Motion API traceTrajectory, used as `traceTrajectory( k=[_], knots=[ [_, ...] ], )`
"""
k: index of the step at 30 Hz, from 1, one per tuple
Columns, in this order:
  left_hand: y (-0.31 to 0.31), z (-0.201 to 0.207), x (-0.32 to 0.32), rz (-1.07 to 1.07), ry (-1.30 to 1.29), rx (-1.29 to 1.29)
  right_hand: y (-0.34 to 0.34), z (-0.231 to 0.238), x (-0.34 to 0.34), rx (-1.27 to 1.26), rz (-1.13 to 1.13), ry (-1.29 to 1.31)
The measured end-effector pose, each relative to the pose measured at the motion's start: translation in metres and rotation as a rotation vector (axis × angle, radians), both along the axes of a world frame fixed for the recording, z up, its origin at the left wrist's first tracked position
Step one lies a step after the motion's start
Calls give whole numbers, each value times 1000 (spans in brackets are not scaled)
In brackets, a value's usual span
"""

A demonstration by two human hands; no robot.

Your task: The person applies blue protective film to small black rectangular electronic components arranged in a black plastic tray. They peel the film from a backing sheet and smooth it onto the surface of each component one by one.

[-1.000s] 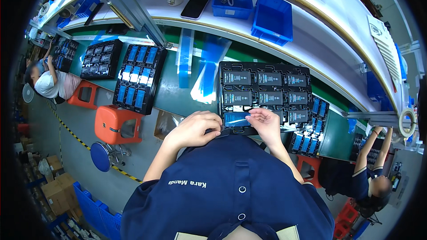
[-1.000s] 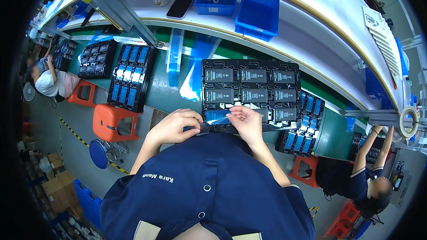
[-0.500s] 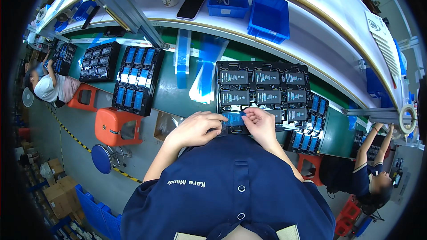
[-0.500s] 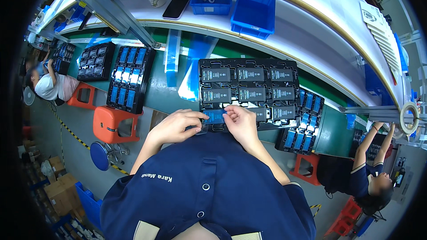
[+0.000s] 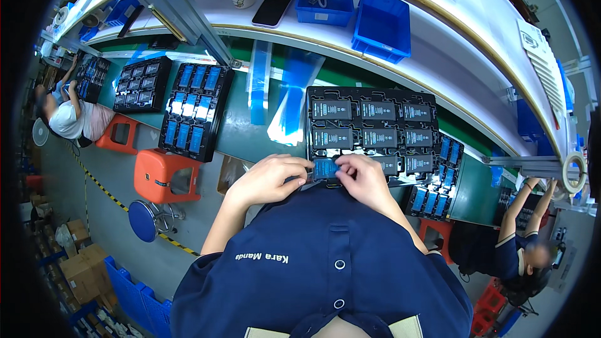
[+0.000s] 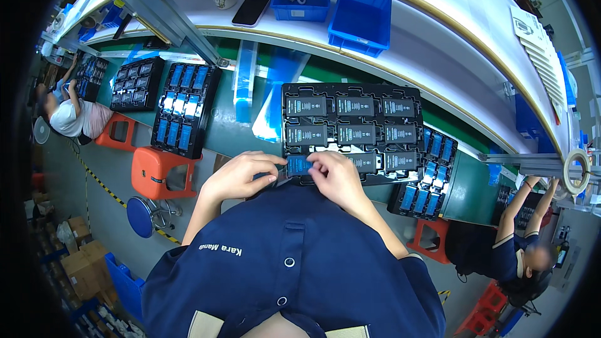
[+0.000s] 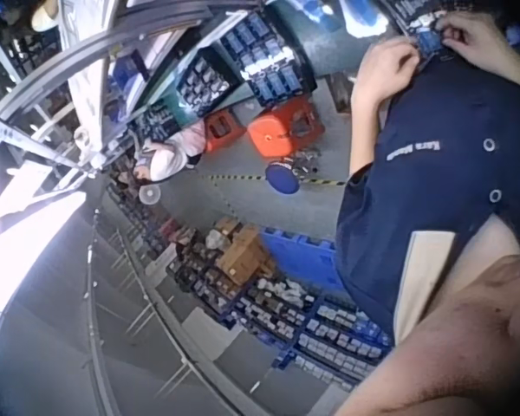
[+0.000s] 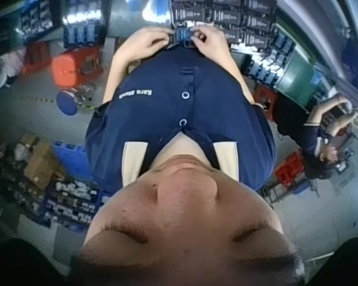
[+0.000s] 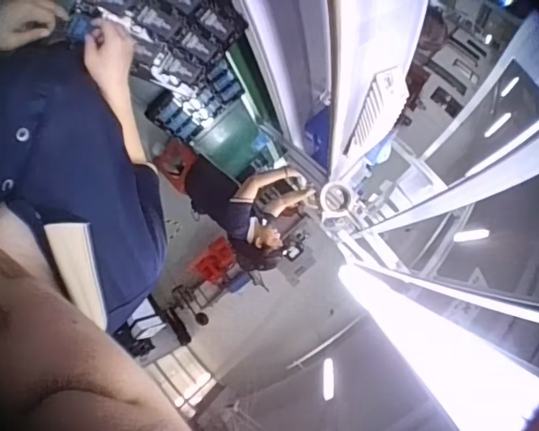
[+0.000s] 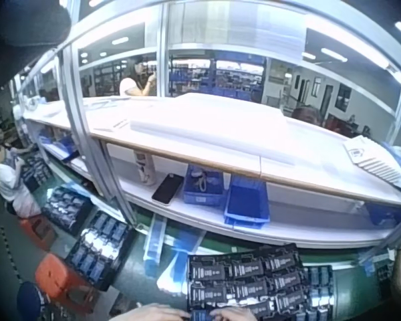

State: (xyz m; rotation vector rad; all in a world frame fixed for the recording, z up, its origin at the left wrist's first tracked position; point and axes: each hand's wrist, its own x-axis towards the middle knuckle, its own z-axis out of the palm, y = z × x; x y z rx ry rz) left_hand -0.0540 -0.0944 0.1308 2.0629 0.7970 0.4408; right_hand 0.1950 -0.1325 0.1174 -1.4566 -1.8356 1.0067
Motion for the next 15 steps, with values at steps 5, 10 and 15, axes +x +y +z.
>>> traceTrajectory(
  k=[5, 10, 15],
  knots=[
    [2, 6, -6, -13, 89, -105, -7, -3, 8, -257, 346, 342],
    [-2, 5, -5, -21, 23, -43, -8, -9, 18, -510, -34, 539],
    [-7, -2, 5, -52, 26, 25, -9, -2, 12, -364, 126, 306]
  ],
)
